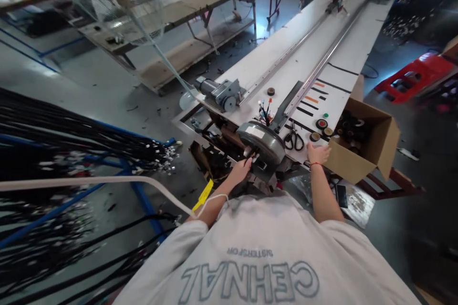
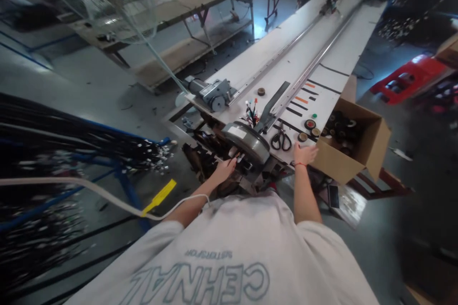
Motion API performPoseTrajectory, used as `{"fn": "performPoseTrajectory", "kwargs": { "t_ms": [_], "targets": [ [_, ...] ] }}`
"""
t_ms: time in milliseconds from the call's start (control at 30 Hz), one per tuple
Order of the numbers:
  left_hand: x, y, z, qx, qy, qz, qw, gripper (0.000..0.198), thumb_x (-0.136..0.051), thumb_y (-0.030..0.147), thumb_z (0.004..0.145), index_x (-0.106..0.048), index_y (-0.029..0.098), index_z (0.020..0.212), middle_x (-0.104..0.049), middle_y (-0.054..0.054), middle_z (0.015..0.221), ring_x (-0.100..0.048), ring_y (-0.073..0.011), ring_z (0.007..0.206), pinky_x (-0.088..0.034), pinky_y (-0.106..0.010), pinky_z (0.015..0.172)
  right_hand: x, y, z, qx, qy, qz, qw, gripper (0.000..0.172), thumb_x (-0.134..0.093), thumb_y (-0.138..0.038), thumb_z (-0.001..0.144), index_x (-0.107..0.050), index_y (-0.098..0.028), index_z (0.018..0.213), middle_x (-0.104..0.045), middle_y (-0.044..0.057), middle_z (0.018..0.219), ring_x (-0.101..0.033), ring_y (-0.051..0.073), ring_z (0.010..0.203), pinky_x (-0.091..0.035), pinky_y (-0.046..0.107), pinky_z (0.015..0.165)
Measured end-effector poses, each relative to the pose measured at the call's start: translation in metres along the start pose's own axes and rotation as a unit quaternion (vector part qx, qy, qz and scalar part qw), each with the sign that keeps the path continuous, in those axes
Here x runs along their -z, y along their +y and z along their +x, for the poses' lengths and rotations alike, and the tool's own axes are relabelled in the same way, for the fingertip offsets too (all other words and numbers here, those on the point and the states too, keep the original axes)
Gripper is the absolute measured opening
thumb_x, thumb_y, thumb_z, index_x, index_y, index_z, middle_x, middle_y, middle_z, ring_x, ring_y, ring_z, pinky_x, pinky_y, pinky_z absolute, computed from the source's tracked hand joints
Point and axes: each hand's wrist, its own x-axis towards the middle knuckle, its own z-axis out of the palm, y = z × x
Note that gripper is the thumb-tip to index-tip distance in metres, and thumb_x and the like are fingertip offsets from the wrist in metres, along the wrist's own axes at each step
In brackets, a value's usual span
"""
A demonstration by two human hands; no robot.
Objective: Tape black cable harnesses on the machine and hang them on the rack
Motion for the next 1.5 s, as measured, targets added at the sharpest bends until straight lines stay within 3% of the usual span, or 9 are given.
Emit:
{"fn": "performPoseTrajectory", "kwargs": {
  "t_ms": [100, 367, 533, 767, 933, 1167, 1400, 1500],
  "targets": [
    [0.008, -0.003, -0.012, -0.027, 0.002, 0.054, 0.998, 0.046, -0.032, 0.052, 0.091, -0.045, 0.021, 0.060, -0.051, -0.001, 0.057, -0.054, -0.0183, 0.063, -0.041, -0.030, 0.066, 0.002, 0.019, 0.005, -0.068, -0.054, 0.074, 0.993, 0.090, -0.065, -0.062, 0.079, -0.037, -0.003, 0.141, -0.052, 0.030, 0.132, -0.053, 0.038, 0.122, -0.043, 0.045, 0.101],
    [0.014, -0.007, -0.038, -0.019, 0.017, 0.048, 0.999, 0.047, -0.031, 0.049, 0.094, -0.044, 0.021, 0.058, -0.054, -0.002, 0.057, -0.056, -0.0186, 0.065, -0.039, -0.028, 0.066, -0.009, 0.026, 0.001, -0.045, 0.016, 0.086, 0.995, 0.089, -0.066, -0.068, 0.077, -0.044, -0.008, 0.138, -0.054, 0.026, 0.132, -0.054, 0.042, 0.120, -0.042, 0.053, 0.101],
    [0.007, -0.008, -0.039, -0.030, 0.019, 0.063, 0.997, 0.044, -0.033, 0.042, 0.096, -0.045, 0.021, 0.060, -0.056, -0.003, 0.060, -0.056, -0.0184, 0.065, -0.038, -0.029, 0.067, -0.009, 0.027, 0.001, -0.056, 0.009, 0.092, 0.994, 0.083, -0.048, -0.070, 0.087, -0.041, -0.007, 0.141, -0.054, 0.027, 0.132, -0.054, 0.043, 0.119, -0.042, 0.056, 0.099],
    [0.002, -0.013, -0.038, -0.039, 0.040, 0.084, 0.995, 0.045, -0.031, 0.039, 0.098, -0.044, 0.021, 0.059, -0.057, -0.004, 0.061, -0.057, -0.0190, 0.065, -0.038, -0.029, 0.065, -0.011, 0.029, 0.004, -0.040, 0.004, 0.088, 0.995, 0.085, -0.060, -0.064, 0.082, -0.039, -0.007, 0.142, -0.053, 0.026, 0.133, -0.053, 0.042, 0.122, -0.041, 0.054, 0.101],
    [0.002, -0.017, -0.037, -0.050, 0.044, 0.084, 0.994, 0.044, -0.030, 0.041, 0.097, -0.044, 0.021, 0.060, -0.057, -0.004, 0.061, -0.057, -0.0196, 0.065, -0.038, -0.030, 0.065, -0.010, 0.028, 0.002, -0.040, 0.011, 0.096, 0.995, 0.080, -0.041, -0.068, 0.090, -0.040, -0.007, 0.142, -0.050, 0.028, 0.136, -0.053, 0.042, 0.122, -0.040, 0.056, 0.101],
    [0.004, -0.022, -0.037, -0.065, 0.045, 0.070, 0.994, 0.046, -0.028, 0.046, 0.096, -0.044, 0.021, 0.061, -0.057, -0.004, 0.062, -0.056, -0.0193, 0.064, -0.038, -0.030, 0.066, -0.010, 0.030, 0.005, -0.033, 0.008, 0.104, 0.994, 0.086, -0.062, -0.063, 0.080, -0.039, -0.007, 0.141, -0.052, 0.025, 0.136, -0.052, 0.041, 0.123, -0.041, 0.051, 0.103],
    [0.000, -0.018, -0.036, -0.077, 0.044, 0.088, 0.992, 0.042, -0.032, 0.045, 0.096, -0.046, 0.020, 0.065, -0.055, -0.004, 0.063, -0.054, -0.0187, 0.064, -0.037, -0.029, 0.065, -0.012, 0.031, 0.005, -0.038, 0.010, 0.102, 0.994, 0.077, -0.039, -0.065, 0.092, -0.041, -0.006, 0.141, -0.053, 0.027, 0.134, -0.053, 0.041, 0.122, -0.040, 0.054, 0.102],
    [0.005, -0.026, -0.039, -0.063, 0.024, 0.037, 0.997, 0.044, -0.031, 0.052, 0.094, -0.050, 0.020, 0.070, -0.053, -0.002, 0.061, -0.052, -0.0176, 0.063, -0.038, -0.028, 0.064, -0.013, 0.034, 0.007, -0.027, 0.014, 0.103, 0.994, 0.081, -0.051, -0.066, 0.087, -0.040, -0.006, 0.140, -0.053, 0.026, 0.134, -0.053, 0.040, 0.122, -0.040, 0.052, 0.103]
  ]
}}
